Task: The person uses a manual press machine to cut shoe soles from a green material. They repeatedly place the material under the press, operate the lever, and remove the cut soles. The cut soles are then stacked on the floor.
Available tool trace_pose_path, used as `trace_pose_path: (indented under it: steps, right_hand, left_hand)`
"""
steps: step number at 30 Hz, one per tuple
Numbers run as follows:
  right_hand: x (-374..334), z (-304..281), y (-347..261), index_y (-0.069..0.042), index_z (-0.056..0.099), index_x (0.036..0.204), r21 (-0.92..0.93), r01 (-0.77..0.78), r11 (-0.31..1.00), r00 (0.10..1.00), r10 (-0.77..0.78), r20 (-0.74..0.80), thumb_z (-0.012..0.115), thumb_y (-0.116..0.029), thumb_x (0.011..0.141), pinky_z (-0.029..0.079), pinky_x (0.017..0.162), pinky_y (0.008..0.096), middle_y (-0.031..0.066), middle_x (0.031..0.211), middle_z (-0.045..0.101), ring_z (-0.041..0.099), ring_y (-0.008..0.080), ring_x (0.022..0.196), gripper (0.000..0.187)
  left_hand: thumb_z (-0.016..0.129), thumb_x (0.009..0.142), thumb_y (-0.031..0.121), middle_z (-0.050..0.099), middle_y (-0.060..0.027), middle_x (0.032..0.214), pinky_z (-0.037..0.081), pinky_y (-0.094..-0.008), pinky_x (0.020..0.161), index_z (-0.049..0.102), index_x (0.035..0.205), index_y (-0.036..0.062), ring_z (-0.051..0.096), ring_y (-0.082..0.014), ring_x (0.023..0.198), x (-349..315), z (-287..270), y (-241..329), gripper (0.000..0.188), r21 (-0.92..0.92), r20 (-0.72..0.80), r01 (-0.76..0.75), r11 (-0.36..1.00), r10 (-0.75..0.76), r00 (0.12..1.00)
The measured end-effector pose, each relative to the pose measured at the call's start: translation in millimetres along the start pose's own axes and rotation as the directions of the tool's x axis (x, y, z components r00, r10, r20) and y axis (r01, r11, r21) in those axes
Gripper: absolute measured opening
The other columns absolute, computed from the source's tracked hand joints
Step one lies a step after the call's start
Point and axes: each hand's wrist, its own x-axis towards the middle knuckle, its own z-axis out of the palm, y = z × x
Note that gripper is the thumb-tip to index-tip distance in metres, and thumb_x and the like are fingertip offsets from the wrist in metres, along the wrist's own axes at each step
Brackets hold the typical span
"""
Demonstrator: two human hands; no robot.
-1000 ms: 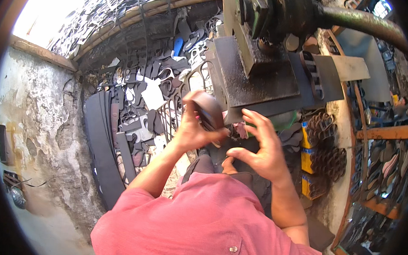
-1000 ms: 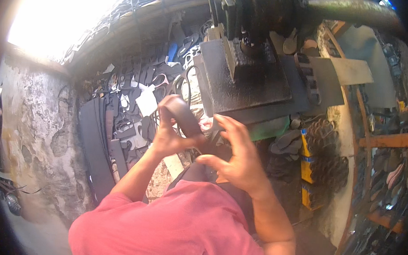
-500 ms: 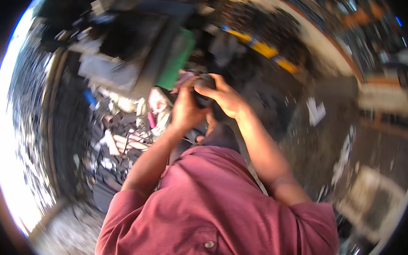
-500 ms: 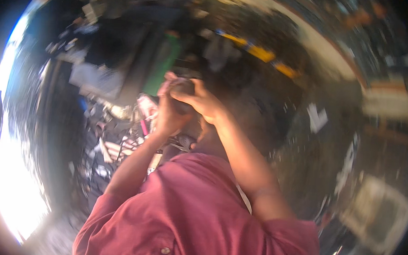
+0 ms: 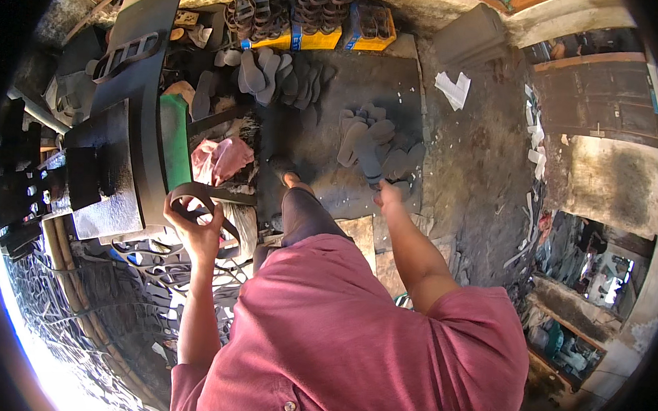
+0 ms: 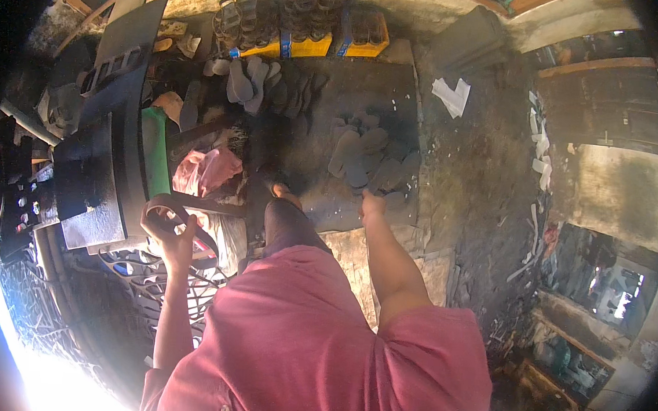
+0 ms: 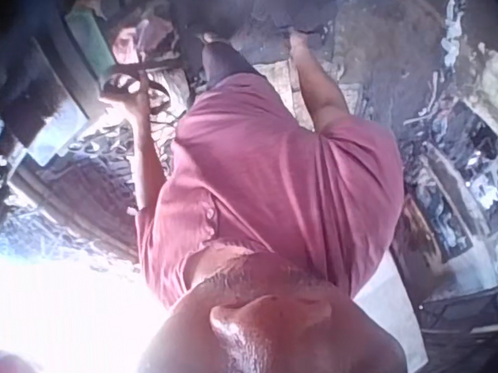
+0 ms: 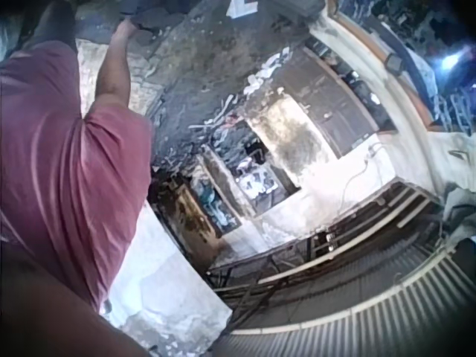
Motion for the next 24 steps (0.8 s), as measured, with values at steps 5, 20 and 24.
trace_pose_path:
  steps: [5, 20, 24]
  right_hand:
    - [-150, 142, -100, -0.005, 0.069, 0.118, -0.177, 0.769, 0.615, 0.638, -0.715, 0.287, 0.081, -0.034, 0.083, 0.054, 0.093, 0.0486, 0.0229, 0.110, 0.071, 0.068, 0.0397, 0.110, 0.046]
    - [-307, 477, -471, -0.012, 0.067, 0.137, -0.010, 0.941, -0.339, -0.212, -0.612, 0.762, 0.082, -0.050, 0.080, 0.042, 0.111, 0.0540, 0.0224, 0.154, 0.048, 0.051, 0.0469, 0.133, 0.070]
    - [-274, 551, -495, -0.012, 0.082, 0.105, 0.101, 0.947, -0.305, -0.309, -0.777, 0.549, 0.077, -0.049, 0.088, 0.042, 0.112, 0.0509, 0.0230, 0.141, 0.059, 0.053, 0.0429, 0.132, 0.040]
  left_hand:
    - [0.088, 0.076, 0.002, 0.054, -0.0169, 0.124, 0.055, -0.0343, 0.086, 0.028, 0.154, 0.0087, 0.061, -0.0237, 0.108, 13, 10, 26, 0.098, -0.208, -0.184, 0.232, 0.950, -0.271, 0.945]
    - [0.073, 0.099, 0.033, 0.064, -0.0217, 0.126, 0.048, -0.0454, 0.105, 0.055, 0.139, -0.0001, 0.060, -0.0390, 0.124, -39, 2, -65, 0.056, -0.013, -0.447, 0.762, 0.648, -0.685, 0.575]
    - [0.071, 0.100, 0.030, 0.070, -0.0191, 0.107, 0.052, -0.0448, 0.089, 0.067, 0.125, -0.0003, 0.067, -0.0385, 0.104, -35, -3, -63, 0.039, 0.137, -0.456, 0.760, 0.635, -0.641, 0.618]
